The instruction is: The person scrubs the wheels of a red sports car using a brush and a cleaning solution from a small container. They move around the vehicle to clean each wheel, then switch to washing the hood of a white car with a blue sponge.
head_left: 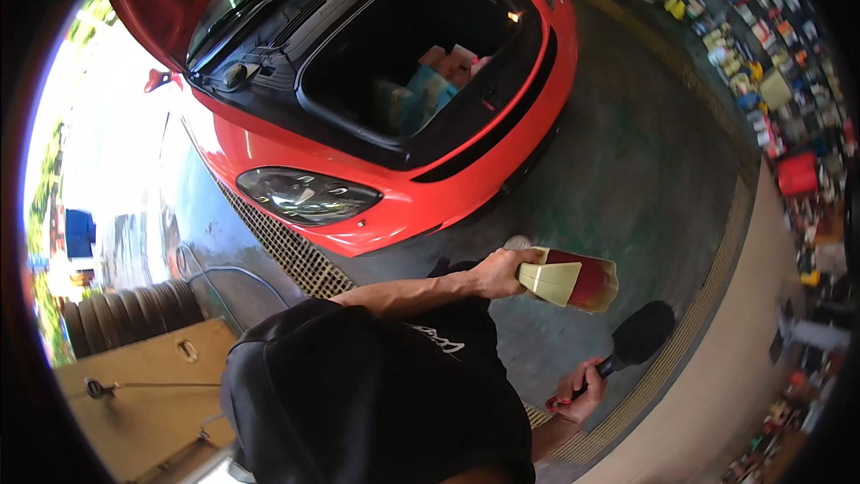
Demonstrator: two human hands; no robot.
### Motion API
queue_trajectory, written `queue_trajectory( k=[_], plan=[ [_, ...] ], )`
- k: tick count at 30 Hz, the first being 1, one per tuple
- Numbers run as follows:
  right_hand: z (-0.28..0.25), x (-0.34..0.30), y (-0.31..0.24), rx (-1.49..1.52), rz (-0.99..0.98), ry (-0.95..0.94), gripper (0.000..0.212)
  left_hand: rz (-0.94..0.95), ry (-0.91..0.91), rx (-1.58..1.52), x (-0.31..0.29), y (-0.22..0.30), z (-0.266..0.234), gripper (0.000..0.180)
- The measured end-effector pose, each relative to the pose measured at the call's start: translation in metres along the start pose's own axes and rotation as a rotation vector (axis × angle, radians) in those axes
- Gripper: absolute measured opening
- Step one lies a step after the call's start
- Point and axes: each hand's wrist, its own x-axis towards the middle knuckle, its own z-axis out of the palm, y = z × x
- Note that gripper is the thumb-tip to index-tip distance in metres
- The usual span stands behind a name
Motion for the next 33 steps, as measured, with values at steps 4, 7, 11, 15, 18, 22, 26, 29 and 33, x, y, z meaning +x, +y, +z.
queue_trajectory(
  k=[4, 7, 11, 15, 18, 22, 26, 29, 33],
  plan=[
    [-0.013, 0.108, -0.052, 0.071, 0.042, -0.022, 0.013, 0.035, 0.048, -0.015, 0.123, 0.023, 0.013, 0.038],
    [-0.017, 0.170, -0.099, 0.058, 0.114, -0.006, 0.014, 0.058, 0.104, 0.044, 0.200, 0.051, 0.011, 0.037],
    [-0.017, 0.271, -0.161, 0.002, 0.153, -0.018, 0.016, -0.007, 0.192, 0.021, 0.312, 0.085, -0.005, 0.035],
    [-0.002, 0.407, -0.224, -0.014, 0.172, -0.007, 0.015, 0.004, 0.263, -0.032, 0.431, 0.109, -0.015, 0.035],
    [0.014, 0.523, -0.281, -0.127, 0.253, -0.061, 0.014, -0.040, 0.344, -0.074, 0.517, 0.132, -0.027, 0.036],
    [0.061, 0.679, -0.364, -0.275, 0.322, -0.227, 0.015, -0.136, 0.499, -0.118, 0.626, 0.153, -0.051, 0.042],
    [0.138, 0.823, -0.439, -0.413, 0.428, -0.382, 0.014, -0.150, 0.671, -0.201, 0.722, 0.171, -0.086, 0.038],
    [0.197, 0.923, -0.478, -0.444, 0.489, -0.507, 0.012, -0.094, 0.763, -0.225, 0.796, 0.186, -0.128, 0.032],
    [0.272, 1.047, -0.489, -0.480, 0.499, -0.534, 0.011, -0.004, 0.845, -0.252, 0.901, 0.187, -0.206, 0.034]
  ],
)
